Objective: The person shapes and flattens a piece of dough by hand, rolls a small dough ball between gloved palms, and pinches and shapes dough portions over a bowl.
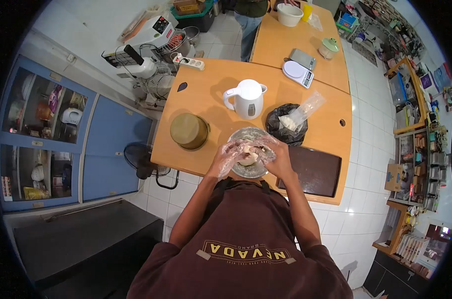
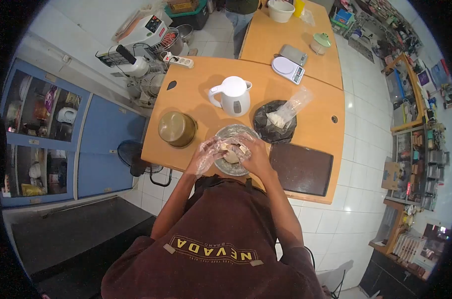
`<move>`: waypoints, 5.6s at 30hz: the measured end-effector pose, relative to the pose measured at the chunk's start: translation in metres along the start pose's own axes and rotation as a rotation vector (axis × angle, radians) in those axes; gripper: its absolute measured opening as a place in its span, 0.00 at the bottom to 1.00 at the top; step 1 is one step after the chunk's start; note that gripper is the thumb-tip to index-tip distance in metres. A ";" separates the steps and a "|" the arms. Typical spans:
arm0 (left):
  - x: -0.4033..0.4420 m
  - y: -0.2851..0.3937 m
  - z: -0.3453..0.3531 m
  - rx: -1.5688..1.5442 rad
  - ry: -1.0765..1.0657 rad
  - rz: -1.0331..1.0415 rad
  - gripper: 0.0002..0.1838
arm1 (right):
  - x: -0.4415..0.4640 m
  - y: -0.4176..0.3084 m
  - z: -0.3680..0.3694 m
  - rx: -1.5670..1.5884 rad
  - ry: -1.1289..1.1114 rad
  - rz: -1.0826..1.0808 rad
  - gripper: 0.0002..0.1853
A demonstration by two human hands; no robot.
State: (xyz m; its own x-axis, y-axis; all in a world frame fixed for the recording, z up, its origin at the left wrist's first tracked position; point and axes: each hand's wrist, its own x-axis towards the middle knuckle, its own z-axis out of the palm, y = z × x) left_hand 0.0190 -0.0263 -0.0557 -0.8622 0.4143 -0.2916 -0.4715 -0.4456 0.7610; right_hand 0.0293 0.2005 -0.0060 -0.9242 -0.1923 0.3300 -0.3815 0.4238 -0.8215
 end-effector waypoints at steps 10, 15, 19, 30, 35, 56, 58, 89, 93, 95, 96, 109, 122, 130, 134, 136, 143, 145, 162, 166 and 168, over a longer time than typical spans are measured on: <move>-0.003 0.000 -0.001 -0.001 0.052 -0.025 0.20 | 0.000 -0.014 0.001 0.057 0.009 -0.053 0.14; -0.003 -0.004 -0.007 0.020 0.026 -0.053 0.18 | -0.008 0.004 0.009 0.000 0.013 -0.076 0.19; -0.006 -0.007 -0.006 -0.020 0.034 -0.044 0.18 | -0.012 0.008 0.015 -0.015 -0.003 -0.060 0.22; -0.007 -0.007 -0.016 0.102 -0.007 -0.028 0.21 | -0.015 0.014 0.017 -0.022 0.001 -0.108 0.17; -0.012 0.005 0.001 0.182 0.020 -0.006 0.20 | -0.013 0.003 0.016 -0.049 0.064 -0.102 0.14; -0.006 0.008 0.014 0.054 0.095 0.008 0.19 | 0.004 -0.025 0.000 0.120 0.051 -0.109 0.14; -0.007 0.008 0.013 0.109 0.084 0.000 0.19 | 0.001 -0.020 0.002 0.117 0.051 -0.085 0.14; -0.011 0.017 0.034 -0.003 0.024 0.249 0.28 | 0.006 -0.039 0.009 0.115 0.262 -0.053 0.11; -0.007 0.016 0.031 0.070 0.018 0.257 0.26 | 0.008 -0.038 0.009 0.054 0.276 -0.096 0.10; -0.005 0.013 0.028 0.116 0.029 0.237 0.23 | 0.006 -0.031 0.012 0.045 0.278 -0.092 0.10; -0.006 0.013 0.029 0.134 0.037 0.228 0.22 | 0.005 -0.029 0.013 0.049 0.276 -0.083 0.10; -0.005 0.005 0.018 -0.014 -0.035 0.170 0.18 | 0.004 -0.027 -0.001 0.052 0.160 -0.082 0.11; -0.007 0.010 0.023 0.022 -0.011 0.140 0.16 | 0.007 -0.025 -0.008 0.116 0.066 -0.059 0.16; -0.014 0.021 0.041 0.003 0.041 0.114 0.19 | 0.004 -0.028 -0.005 0.097 0.153 -0.082 0.14; -0.013 0.021 0.042 0.010 0.036 0.150 0.20 | 0.004 -0.031 -0.006 0.080 0.161 -0.084 0.13; -0.012 0.021 0.039 0.029 -0.024 0.192 0.19 | 0.003 -0.029 -0.005 0.061 0.177 -0.079 0.13; -0.011 0.015 0.034 -0.006 -0.027 0.197 0.18 | 0.003 -0.033 -0.006 0.074 0.192 -0.082 0.13; -0.015 0.019 0.041 -0.003 0.017 0.189 0.19 | 0.001 -0.035 -0.009 0.077 0.168 -0.104 0.13; -0.014 0.024 0.040 0.149 0.033 0.097 0.19 | -0.003 -0.036 -0.011 0.101 0.155 -0.114 0.13; -0.010 0.020 0.033 0.161 -0.006 0.077 0.17 | -0.005 -0.028 -0.009 0.073 0.159 -0.121 0.13; -0.010 0.017 0.032 0.139 -0.039 0.074 0.16 | -0.008 -0.026 -0.007 0.062 0.174 -0.107 0.14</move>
State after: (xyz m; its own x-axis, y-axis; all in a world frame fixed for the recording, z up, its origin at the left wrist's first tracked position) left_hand 0.0255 -0.0130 -0.0211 -0.8843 0.4163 -0.2112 -0.3747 -0.3633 0.8530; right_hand 0.0466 0.1972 0.0156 -0.8699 -0.0751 0.4876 -0.4805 0.3525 -0.8030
